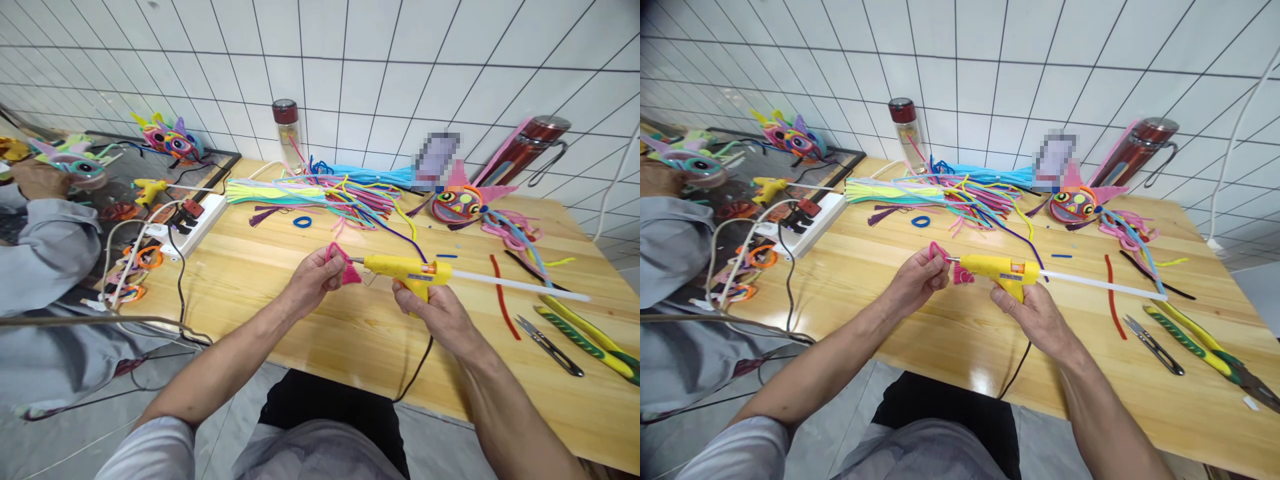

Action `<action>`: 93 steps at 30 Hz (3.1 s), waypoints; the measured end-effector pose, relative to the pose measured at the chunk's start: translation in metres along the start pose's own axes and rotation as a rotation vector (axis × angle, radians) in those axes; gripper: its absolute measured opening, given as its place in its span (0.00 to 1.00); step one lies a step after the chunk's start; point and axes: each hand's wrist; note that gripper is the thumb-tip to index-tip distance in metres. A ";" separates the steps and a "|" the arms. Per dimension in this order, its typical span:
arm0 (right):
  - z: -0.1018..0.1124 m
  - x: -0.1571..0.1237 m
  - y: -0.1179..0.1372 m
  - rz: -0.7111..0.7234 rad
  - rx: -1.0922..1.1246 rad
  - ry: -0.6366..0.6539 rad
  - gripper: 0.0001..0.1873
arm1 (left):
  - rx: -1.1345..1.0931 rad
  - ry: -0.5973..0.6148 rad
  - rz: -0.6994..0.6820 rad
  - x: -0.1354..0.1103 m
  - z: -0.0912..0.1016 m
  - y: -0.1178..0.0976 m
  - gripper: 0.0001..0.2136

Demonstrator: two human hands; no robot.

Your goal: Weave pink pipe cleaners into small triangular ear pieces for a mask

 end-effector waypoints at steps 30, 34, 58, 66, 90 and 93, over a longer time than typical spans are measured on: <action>0.009 0.030 -0.017 -0.522 -0.895 -0.161 0.35 | -0.016 0.012 0.011 -0.003 -0.003 0.000 0.28; -0.002 0.031 -0.010 -0.598 -1.036 -0.061 0.38 | -0.018 0.028 -0.007 -0.004 -0.005 0.002 0.27; -0.067 0.025 0.032 0.401 -0.427 -0.409 0.08 | -0.093 0.084 -0.043 -0.007 -0.013 0.012 0.24; -0.066 0.023 0.028 0.390 -0.363 -0.421 0.06 | -0.057 0.074 -0.026 -0.006 -0.012 0.013 0.25; -0.068 0.019 0.021 0.378 -0.259 -0.479 0.06 | 0.009 0.043 -0.026 -0.006 -0.011 0.017 0.24; -0.068 0.020 0.022 0.385 -0.280 -0.480 0.06 | 0.018 0.043 -0.029 -0.006 -0.011 0.017 0.24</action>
Point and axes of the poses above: each hand's wrist, its own x-axis towards the middle knuckle, its own z-axis out of the back of the hand, y = z × x, and after that the axes turned 7 degrees about z, right-handed
